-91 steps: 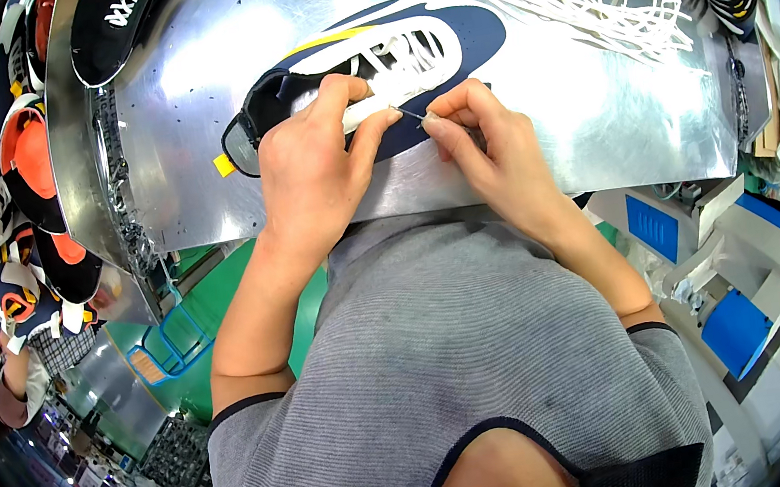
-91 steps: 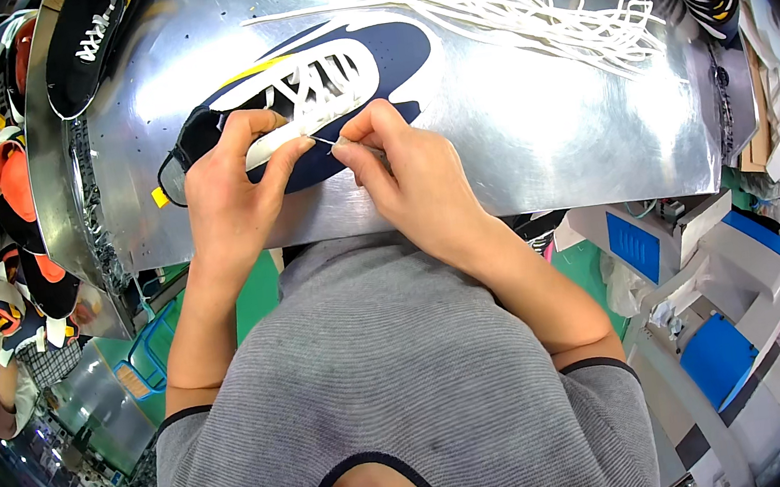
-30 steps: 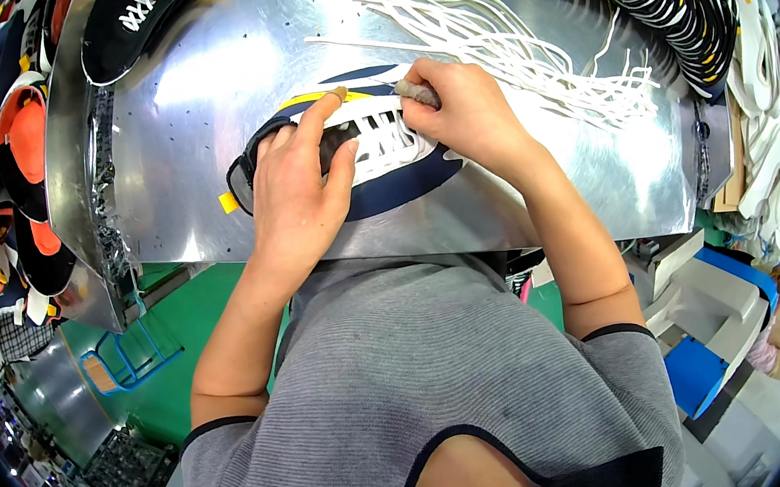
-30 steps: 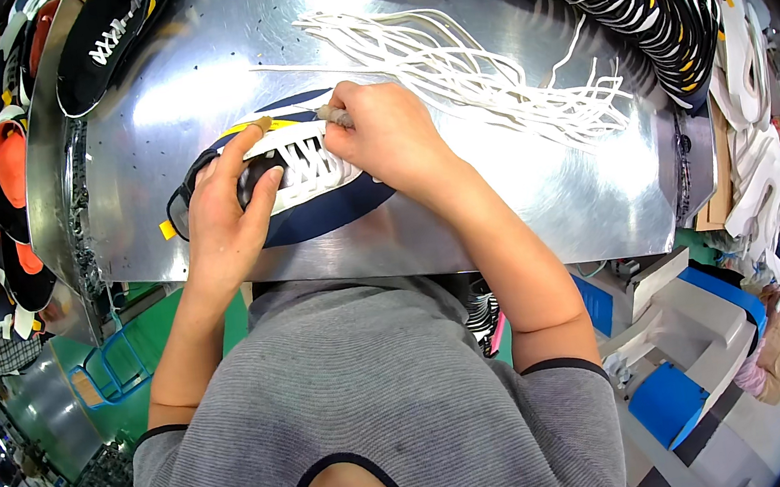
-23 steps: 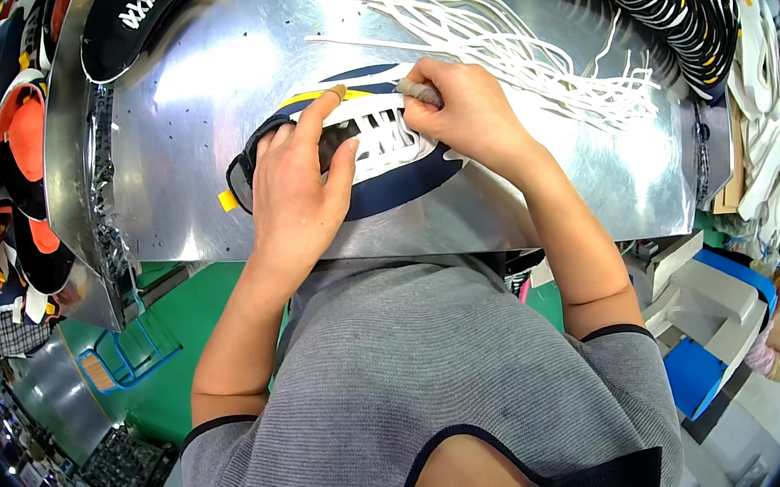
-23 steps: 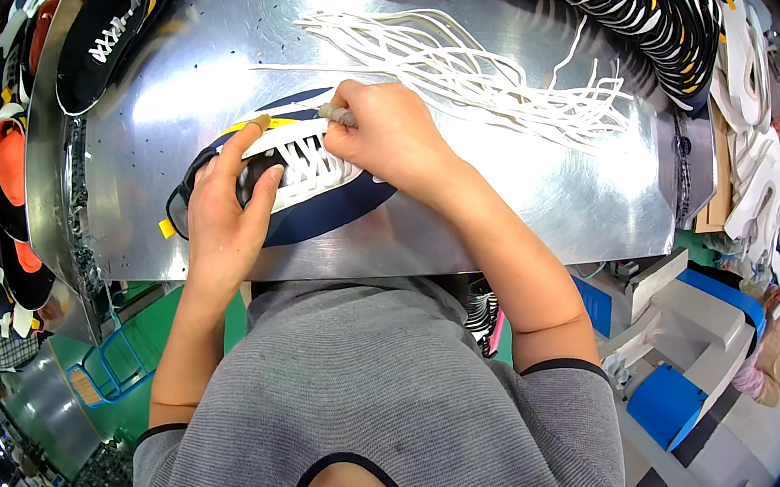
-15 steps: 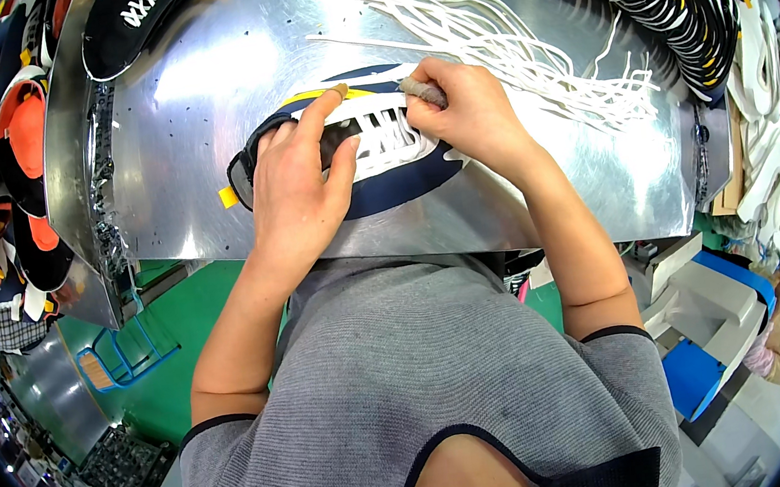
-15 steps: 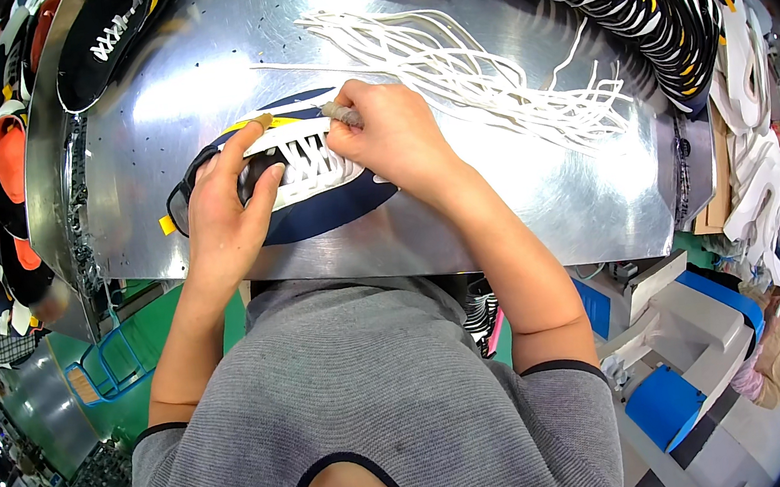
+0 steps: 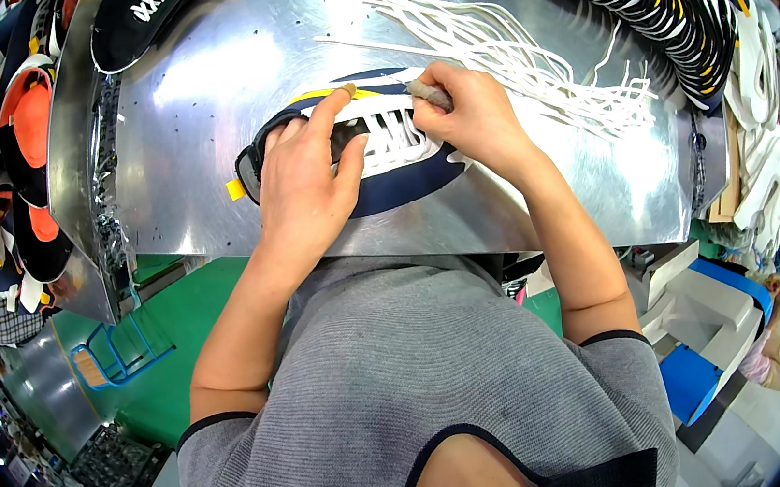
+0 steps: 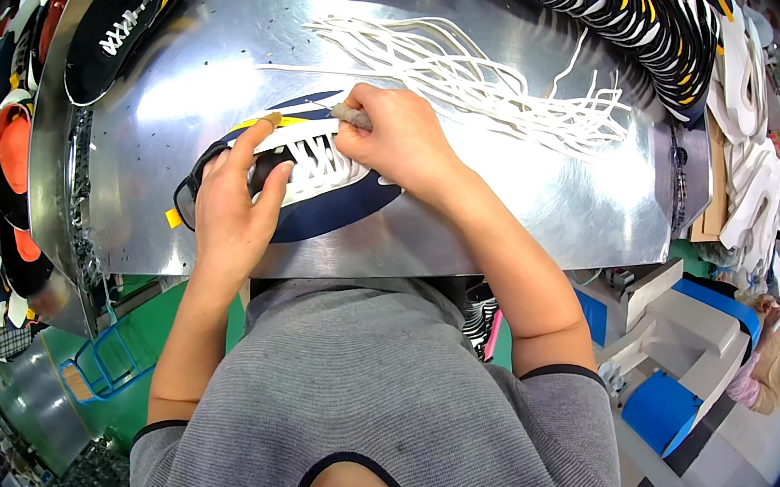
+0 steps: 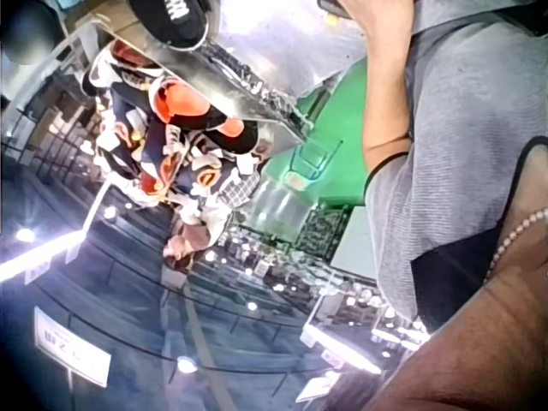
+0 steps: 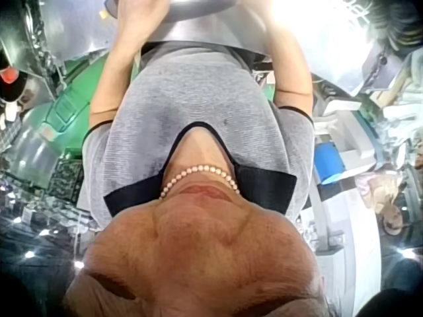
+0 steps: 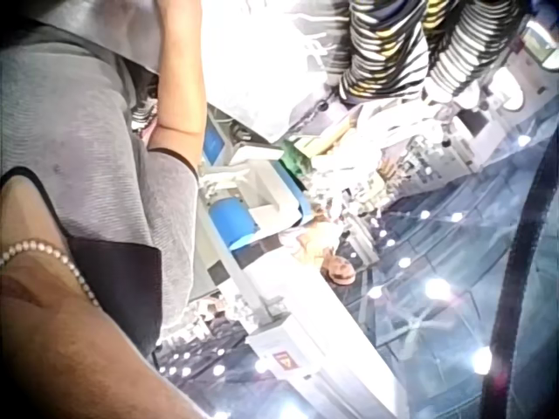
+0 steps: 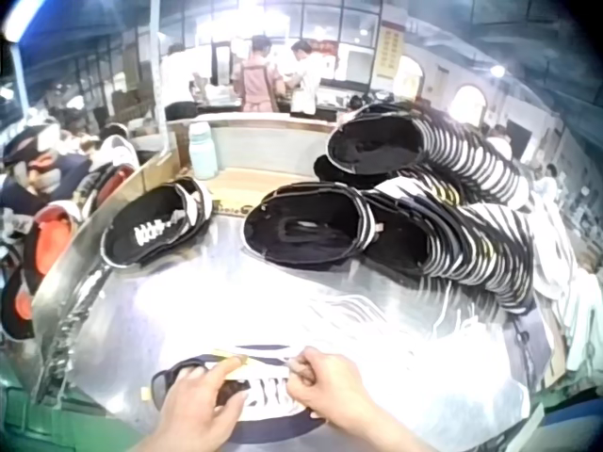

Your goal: The person threads white shoelaces through the eyelets of a blue and white sneaker upper using a metal tool. They pick up a new upper from a stack, lace it completely, and then place it aside to begin another one.

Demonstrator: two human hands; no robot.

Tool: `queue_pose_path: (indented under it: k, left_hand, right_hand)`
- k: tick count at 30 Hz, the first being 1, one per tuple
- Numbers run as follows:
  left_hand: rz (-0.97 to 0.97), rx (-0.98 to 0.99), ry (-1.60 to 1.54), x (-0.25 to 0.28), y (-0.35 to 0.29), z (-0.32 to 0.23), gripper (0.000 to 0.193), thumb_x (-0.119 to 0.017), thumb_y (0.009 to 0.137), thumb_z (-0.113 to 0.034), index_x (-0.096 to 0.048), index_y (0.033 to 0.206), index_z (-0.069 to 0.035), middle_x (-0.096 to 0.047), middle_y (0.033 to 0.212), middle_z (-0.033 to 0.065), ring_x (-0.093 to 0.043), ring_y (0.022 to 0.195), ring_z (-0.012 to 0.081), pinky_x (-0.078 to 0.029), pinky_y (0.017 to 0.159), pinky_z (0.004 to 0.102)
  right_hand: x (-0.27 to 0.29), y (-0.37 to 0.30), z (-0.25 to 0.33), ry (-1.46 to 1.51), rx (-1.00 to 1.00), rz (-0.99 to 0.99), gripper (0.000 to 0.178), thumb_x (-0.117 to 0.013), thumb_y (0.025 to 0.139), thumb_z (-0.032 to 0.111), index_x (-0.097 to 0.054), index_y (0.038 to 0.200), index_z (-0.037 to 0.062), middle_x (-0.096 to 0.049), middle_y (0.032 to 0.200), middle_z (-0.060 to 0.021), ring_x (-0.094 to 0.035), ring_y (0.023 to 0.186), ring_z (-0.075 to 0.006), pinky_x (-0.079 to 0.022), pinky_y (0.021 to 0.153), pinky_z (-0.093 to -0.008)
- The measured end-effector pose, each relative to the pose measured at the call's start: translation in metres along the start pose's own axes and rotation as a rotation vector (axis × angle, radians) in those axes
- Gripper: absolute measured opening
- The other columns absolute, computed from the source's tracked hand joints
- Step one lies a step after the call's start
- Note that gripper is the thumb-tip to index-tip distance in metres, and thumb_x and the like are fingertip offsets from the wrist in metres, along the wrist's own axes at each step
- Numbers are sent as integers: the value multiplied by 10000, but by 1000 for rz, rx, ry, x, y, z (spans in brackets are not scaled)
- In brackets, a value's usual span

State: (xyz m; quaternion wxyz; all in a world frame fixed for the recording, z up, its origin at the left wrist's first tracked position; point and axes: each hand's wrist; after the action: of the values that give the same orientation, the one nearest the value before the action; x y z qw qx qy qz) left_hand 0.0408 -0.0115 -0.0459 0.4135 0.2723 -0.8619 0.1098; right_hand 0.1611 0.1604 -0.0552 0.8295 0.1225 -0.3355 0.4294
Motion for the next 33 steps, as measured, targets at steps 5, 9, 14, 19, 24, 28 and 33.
queue_pose_path:
  k: [5,9,14,19,24,28,33]
  left_hand:
    - [-12,-33,1,0,0,1,465,-708,871,-171,-599,1319,-108,-665,967,161,-589,943,328,-456,864,418]
    - [-24,-40,-24,0,-1,1,462,-706,871,-162,-602,1318,-113,-657,938,154,-585,917,324,-455,849,417]
    - [-53,-58,-26,-1,0,0,467,-706,865,-152,-603,1318,-111,-651,926,146,-581,897,324,-454,833,418]
    - [-59,-70,-32,-2,0,2,474,-703,858,-143,-601,1320,-110,-652,936,143,-582,900,327,-455,834,415]
    - [-51,-52,-25,-3,0,1,477,-701,859,-140,-596,1324,-111,-657,965,146,-587,923,327,-458,852,411]
    - [-67,-63,-38,-4,2,4,479,-694,857,-138,-594,1323,-101,-663,985,151,-592,939,325,-464,868,411]
    - [-65,-93,-51,-4,5,3,468,-679,865,-156,-593,1320,-87,-675,1029,162,-594,927,329,-468,874,411]
  right_hand:
    - [-4,0,-6,6,28,-36,168,-648,790,144,-670,895,14,-618,649,-104,-584,580,-189,-473,591,-316]
    - [0,0,2,12,-7,-12,203,-655,767,166,-685,884,3,-672,716,-181,-663,670,-342,-512,660,-415]
    - [1,-1,-2,39,8,-11,179,-661,759,145,-686,878,15,-655,675,-151,-646,614,-300,-499,619,-381]
    - [1,-6,-5,121,-25,15,144,-665,784,108,-670,893,13,-584,644,-57,-535,593,-143,-450,578,-290]
    - [2,-7,-6,127,-11,24,124,-657,809,94,-656,899,9,-553,656,-12,-477,615,-73,-422,573,-251]
    - [12,-18,-10,339,-21,123,101,-653,826,84,-645,900,16,-537,675,22,-445,630,-50,-394,581,-231]
    - [9,-31,-24,471,19,146,85,-668,824,47,-633,899,27,-527,678,39,-430,624,-38,-376,576,-204]
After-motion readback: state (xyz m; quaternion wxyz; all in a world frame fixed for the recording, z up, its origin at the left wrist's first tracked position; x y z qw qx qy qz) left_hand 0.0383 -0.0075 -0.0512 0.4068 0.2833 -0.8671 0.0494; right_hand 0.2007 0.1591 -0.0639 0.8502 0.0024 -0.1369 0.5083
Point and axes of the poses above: each hand's wrist, its own y-axis towards the middle knuckle, its own x-axis out of the back of the hand, z = x × y
